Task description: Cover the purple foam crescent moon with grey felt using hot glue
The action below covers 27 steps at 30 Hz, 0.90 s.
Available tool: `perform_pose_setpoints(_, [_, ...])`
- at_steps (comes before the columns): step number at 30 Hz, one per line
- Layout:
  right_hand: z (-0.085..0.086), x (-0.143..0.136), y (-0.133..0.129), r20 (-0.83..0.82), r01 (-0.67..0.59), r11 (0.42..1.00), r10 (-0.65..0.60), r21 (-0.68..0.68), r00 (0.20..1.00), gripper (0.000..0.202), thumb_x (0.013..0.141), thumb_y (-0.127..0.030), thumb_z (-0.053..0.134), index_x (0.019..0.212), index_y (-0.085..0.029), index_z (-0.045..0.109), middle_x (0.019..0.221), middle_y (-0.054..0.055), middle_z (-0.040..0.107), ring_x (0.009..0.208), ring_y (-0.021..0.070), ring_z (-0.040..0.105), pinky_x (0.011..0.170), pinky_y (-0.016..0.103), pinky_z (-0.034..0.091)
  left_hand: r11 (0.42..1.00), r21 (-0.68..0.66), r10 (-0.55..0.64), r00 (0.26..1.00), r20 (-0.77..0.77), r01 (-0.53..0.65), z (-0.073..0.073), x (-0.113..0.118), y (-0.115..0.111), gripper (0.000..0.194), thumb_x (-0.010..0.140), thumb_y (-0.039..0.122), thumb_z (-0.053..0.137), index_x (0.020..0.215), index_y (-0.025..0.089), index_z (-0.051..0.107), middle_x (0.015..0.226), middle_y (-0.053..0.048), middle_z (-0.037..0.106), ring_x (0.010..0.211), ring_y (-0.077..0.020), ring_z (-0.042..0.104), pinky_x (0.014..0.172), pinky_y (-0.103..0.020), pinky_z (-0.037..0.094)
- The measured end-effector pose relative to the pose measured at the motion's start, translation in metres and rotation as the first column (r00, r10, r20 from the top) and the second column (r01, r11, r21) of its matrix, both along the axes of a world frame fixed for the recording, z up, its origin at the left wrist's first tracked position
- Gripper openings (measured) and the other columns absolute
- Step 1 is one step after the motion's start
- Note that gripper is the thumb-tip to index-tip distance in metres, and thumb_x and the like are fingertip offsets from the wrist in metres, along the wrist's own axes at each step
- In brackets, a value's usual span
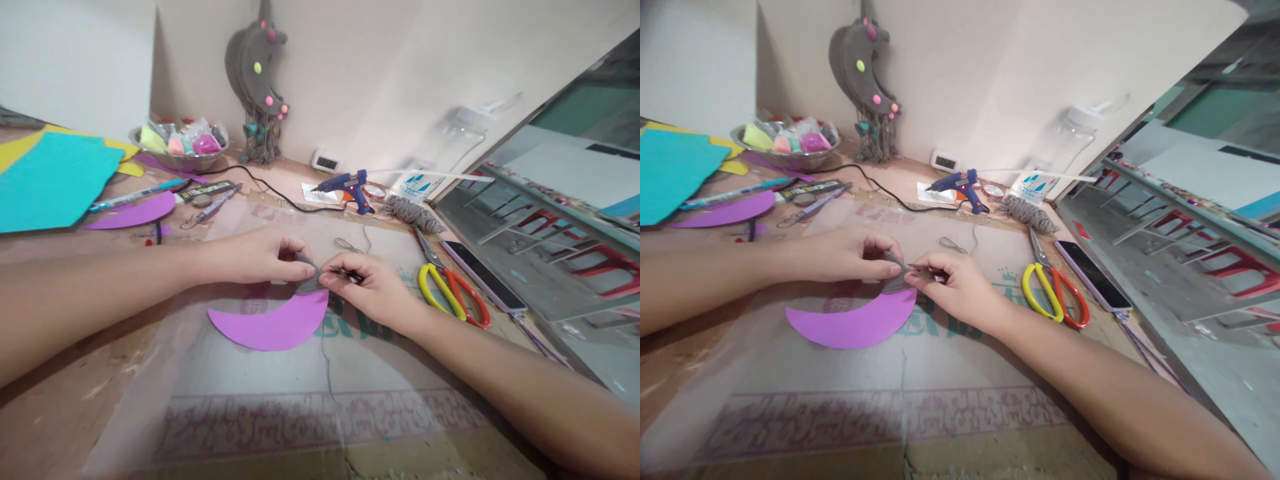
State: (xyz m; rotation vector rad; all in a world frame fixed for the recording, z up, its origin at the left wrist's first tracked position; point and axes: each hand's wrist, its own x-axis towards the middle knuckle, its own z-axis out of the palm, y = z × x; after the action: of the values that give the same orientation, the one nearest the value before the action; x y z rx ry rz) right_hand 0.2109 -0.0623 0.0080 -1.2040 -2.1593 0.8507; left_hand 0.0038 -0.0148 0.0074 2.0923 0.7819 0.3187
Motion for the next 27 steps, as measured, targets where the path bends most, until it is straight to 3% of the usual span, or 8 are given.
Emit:
perform_pose_setpoints(6, [0.0015,-0.0001,-0.0014,0.006,-0.033,0.999,0.033,-0.039,0.999,0.015,0.084,-0.029,0.055,0.077,-0.017,0.061,0.062,-0.003,0.055,0.055,0.0075,0.046,0.051,0.021,0.036,0.990,-0.137,-0.007,1.000,0.024,0.010,0.0032,-0.0009,-0.0049,0.018,0.082,0.030,0.047,0.080,0.017,0.060,0.059,0.005,0.051,0.045,-0.0052,0.044,0.042,-0.016,0.034])
perform_pose_setpoints(9, [0.0021,-0.0006,-0.0022,0.005,-0.029,0.999,0.029,-0.034,1.000,0.016,0.084,-0.030,0.054,0.077,-0.017,0.060,0.060,-0.004,0.054,0.053,0.0075,0.045,0.050,0.021,0.034,0.986,-0.165,0.003,0.998,0.055,0.006,0.0040,-0.0012,-0.0053,0.016,0.082,0.027,0.048,0.080,0.017,0.060,0.059,0.005,0.053,0.047,-0.0054,0.046,0.043,-0.015,0.035])
perform_pose_setpoints(15, [0.0012,0.0015,-0.0024,-0.022,0.035,0.998,-0.034,0.054,0.999,0.016,0.084,-0.030,0.055,0.078,-0.017,0.060,0.063,-0.003,0.052,0.053,0.0073,0.041,0.049,0.021,0.034,0.991,-0.130,0.027,0.996,0.082,-0.017,0.0004,-0.0030,0.0012,0.032,0.084,0.044,0.049,0.076,0.016,0.060,0.066,0.002,0.059,0.054,-0.0071,0.048,0.047,-0.017,0.035])
perform_pose_setpoints(21, [0.0007,0.0024,-0.0026,-0.013,0.006,0.998,-0.005,0.056,1.000,0.017,0.084,-0.032,0.054,0.079,-0.017,0.060,0.065,-0.002,0.054,0.056,0.0080,0.043,0.051,0.021,0.035,0.985,-0.169,-0.016,0.990,0.138,0.040,-0.0004,-0.0048,0.0034,0.035,0.085,0.044,0.050,0.069,0.014,0.056,0.063,0.002,0.055,0.053,-0.0061,0.045,0.050,-0.018,0.034])
perform_pose_setpoints(24, [0.0012,0.0020,-0.0022,-0.036,0.009,1.000,-0.008,0.027,0.999,0.015,0.082,-0.031,0.056,0.078,-0.016,0.060,0.066,-0.001,0.055,0.059,0.0084,0.046,0.053,0.021,0.037,0.987,-0.157,-0.024,0.993,0.118,0.042,0.0007,-0.0051,0.0021,0.034,0.085,0.044,0.050,0.069,0.014,0.056,0.062,0.002,0.055,0.053,-0.0065,0.046,0.050,-0.018,0.034])
perform_pose_setpoints(27, [0.0022,0.0015,-0.0011,-0.090,0.018,0.995,-0.027,-0.099,0.996,0.018,0.082,-0.034,0.055,0.079,-0.016,0.059,0.063,-0.002,0.052,0.055,0.0080,0.045,0.051,0.021,0.036,0.982,-0.183,-0.017,0.993,0.116,0.038,0.0013,-0.0040,-0.0010,0.034,0.084,0.044,0.051,0.068,0.015,0.053,0.059,0.004,0.053,0.052,-0.0065,0.046,0.049,-0.018,0.035])
